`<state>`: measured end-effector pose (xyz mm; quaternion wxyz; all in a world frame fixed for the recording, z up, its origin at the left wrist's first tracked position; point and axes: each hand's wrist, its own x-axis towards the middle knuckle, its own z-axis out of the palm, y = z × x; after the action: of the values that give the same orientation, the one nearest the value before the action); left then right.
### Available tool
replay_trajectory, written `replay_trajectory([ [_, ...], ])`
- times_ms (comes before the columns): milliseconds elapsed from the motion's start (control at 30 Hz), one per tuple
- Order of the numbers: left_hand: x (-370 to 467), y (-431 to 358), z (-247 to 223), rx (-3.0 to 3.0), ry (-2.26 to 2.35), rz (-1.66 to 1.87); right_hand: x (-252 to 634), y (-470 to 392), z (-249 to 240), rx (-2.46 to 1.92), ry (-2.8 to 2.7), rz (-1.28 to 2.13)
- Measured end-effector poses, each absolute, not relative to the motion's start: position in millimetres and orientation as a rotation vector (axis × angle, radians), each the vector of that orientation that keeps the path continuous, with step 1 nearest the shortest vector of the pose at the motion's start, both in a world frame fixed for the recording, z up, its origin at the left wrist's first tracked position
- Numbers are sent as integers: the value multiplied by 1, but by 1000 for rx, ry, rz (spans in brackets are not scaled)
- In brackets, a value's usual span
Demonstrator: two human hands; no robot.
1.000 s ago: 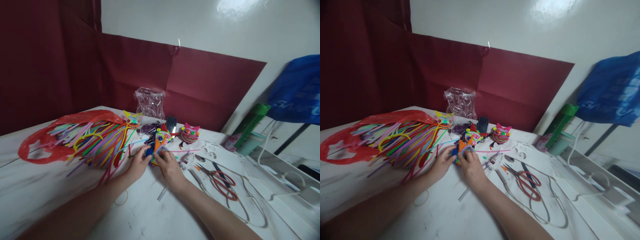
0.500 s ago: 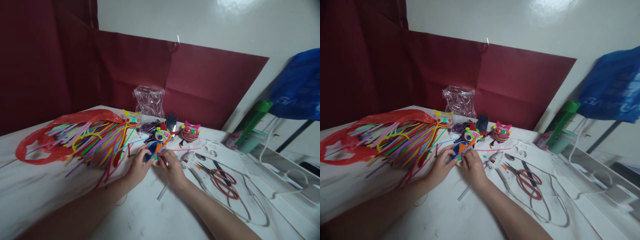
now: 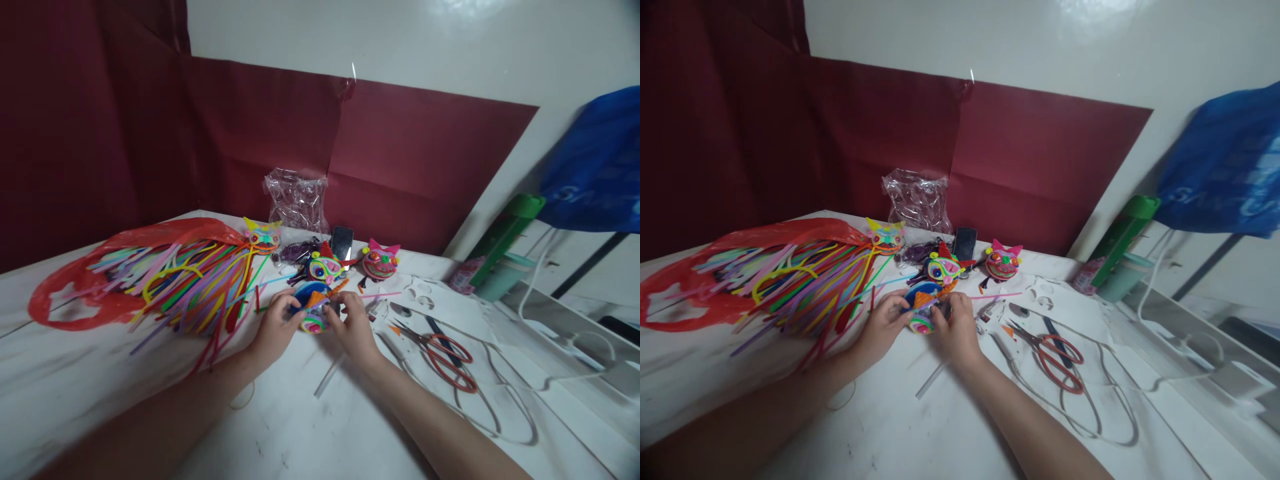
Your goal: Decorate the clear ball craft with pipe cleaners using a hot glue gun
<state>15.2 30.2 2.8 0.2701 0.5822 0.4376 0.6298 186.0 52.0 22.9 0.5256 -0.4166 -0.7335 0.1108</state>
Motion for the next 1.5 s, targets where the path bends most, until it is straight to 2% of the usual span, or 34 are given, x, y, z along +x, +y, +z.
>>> replay_trajectory([
  [167, 14, 33, 6, 1349, 1129, 1571, 186, 52, 19, -989, -1785, 277],
  [400, 10, 32, 7, 1505, 1233, 1647, 184, 52, 19, -985, -1790, 255],
  [900, 14, 28, 11, 1587, 1275, 1569, 186, 60, 12, -1003, -1673, 499],
  [1500, 1, 34, 19, 1731, 1318, 1453, 188, 61, 10, -985, -1652, 585],
])
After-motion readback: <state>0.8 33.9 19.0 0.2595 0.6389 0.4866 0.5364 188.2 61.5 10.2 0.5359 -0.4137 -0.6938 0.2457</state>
